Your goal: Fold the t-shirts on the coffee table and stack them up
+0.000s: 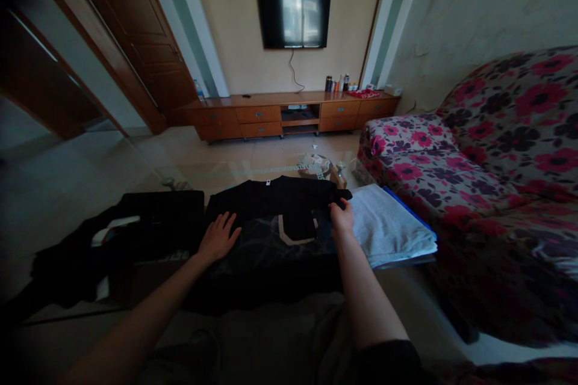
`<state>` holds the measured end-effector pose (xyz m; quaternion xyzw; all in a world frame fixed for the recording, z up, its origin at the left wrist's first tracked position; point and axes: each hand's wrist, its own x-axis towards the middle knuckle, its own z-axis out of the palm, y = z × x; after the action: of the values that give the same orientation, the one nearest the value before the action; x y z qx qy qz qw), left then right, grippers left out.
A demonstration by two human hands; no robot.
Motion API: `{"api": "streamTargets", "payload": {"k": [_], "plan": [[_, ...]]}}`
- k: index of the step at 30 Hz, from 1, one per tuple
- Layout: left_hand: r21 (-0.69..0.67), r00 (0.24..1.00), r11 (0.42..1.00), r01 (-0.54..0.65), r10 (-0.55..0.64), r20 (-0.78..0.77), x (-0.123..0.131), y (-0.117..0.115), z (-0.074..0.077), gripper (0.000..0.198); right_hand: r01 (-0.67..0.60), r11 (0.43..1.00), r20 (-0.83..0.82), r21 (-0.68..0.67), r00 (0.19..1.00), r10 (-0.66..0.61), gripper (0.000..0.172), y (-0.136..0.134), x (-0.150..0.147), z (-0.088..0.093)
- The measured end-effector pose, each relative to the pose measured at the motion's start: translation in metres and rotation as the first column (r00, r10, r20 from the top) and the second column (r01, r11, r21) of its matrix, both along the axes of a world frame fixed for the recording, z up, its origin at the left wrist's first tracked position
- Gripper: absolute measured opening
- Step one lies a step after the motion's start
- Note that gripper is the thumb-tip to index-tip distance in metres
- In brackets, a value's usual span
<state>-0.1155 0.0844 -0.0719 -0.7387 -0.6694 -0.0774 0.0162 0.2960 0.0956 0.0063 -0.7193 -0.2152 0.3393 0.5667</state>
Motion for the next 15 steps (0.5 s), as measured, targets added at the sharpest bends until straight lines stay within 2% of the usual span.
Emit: {"api": "streamTargets", "payload": {"k": [3,8,13,15], "plan": [[0.009,1.0,1.0,-0.004,0.004,0.021,-0.002,-0.004,-0.009,0.067,-0.019,1.0,-0.091,-0.008,0.996,0.019,0.038,0.005,0.014,-0.009],[0.034,0.999,0.999,-0.024,0.022,0.033,-0.001,-0.004,-0.008,0.066,-0.012,1.0,-0.107,0.028,0.994,0.015,0.026,0.016,0.025,-0.01],[0.033,0.999,0.999,-0.032,0.031,0.039,0.0,-0.005,-0.005,0.065,0.085,0.979,0.115,0.188,0.987,-0.108,0.029,0.024,0.048,-0.01],[0.034,0.998,0.999,-0.029,0.028,0.047,-0.001,-0.005,-0.005,0.065,0.149,0.973,0.124,0.177,0.977,-0.172,0.026,0.023,0.055,-0.015]]}}
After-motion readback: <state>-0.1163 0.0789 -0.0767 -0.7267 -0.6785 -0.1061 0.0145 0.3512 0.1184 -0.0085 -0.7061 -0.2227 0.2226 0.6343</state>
